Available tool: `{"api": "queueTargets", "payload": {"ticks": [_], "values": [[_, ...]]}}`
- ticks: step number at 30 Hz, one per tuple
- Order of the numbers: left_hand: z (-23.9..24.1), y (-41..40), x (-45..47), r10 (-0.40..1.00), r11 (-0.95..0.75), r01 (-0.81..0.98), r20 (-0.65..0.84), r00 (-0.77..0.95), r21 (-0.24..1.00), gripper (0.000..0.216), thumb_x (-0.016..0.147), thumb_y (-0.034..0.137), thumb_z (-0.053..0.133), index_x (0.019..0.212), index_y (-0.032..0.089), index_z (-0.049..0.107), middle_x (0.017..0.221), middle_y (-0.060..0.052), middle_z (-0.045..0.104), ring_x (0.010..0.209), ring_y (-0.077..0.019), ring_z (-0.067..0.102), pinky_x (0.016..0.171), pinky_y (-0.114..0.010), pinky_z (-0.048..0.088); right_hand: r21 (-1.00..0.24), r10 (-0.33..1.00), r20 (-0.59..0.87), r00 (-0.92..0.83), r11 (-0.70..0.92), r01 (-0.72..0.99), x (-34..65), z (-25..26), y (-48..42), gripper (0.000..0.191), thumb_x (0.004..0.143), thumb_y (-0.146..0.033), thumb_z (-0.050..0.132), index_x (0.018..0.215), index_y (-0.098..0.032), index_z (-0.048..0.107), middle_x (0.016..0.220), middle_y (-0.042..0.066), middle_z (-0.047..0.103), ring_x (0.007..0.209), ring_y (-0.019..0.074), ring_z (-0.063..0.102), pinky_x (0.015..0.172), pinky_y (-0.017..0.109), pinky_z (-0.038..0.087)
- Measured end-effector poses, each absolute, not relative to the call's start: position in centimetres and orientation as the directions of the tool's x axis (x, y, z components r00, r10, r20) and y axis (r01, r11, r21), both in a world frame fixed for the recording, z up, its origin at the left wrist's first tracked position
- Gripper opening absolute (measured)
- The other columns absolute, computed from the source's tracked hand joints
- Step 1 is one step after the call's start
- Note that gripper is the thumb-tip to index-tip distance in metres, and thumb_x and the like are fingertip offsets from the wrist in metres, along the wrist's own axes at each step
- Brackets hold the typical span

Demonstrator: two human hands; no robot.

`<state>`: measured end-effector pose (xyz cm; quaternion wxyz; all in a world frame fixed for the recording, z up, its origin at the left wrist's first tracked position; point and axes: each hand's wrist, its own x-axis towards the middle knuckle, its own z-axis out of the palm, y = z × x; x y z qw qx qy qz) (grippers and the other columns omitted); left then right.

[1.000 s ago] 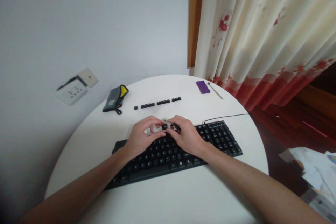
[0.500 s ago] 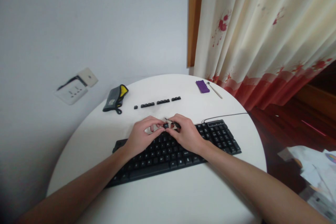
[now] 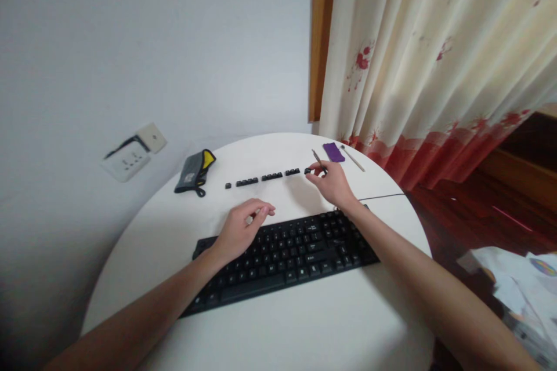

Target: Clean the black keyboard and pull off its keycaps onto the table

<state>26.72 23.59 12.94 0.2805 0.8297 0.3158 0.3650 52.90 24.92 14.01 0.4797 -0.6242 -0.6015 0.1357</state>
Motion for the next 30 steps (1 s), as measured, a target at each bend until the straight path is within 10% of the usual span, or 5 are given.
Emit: {"api": "queueTargets", "payload": {"ticks": [30], "values": [[12.9,23.6,26.7,0.711,-0.640,0.328,0.374,0.595,0.695,0.024,0.097,0.025,0.049,0.087,0.019,0.069,0.086,-0.003,0.070,0.083,-0.0155,0.061,0.067,-0.025,0.045,-0.588,0.981,0.194,-0.018,0.131,0.798,56.5,8.4,36.6,0.026,0.070,-0.018,0.070,0.094,-0.012,0.079,0.074,0.004,0.072,0.066,0.0156,0.059,0.065,0.025,0.044]]}}
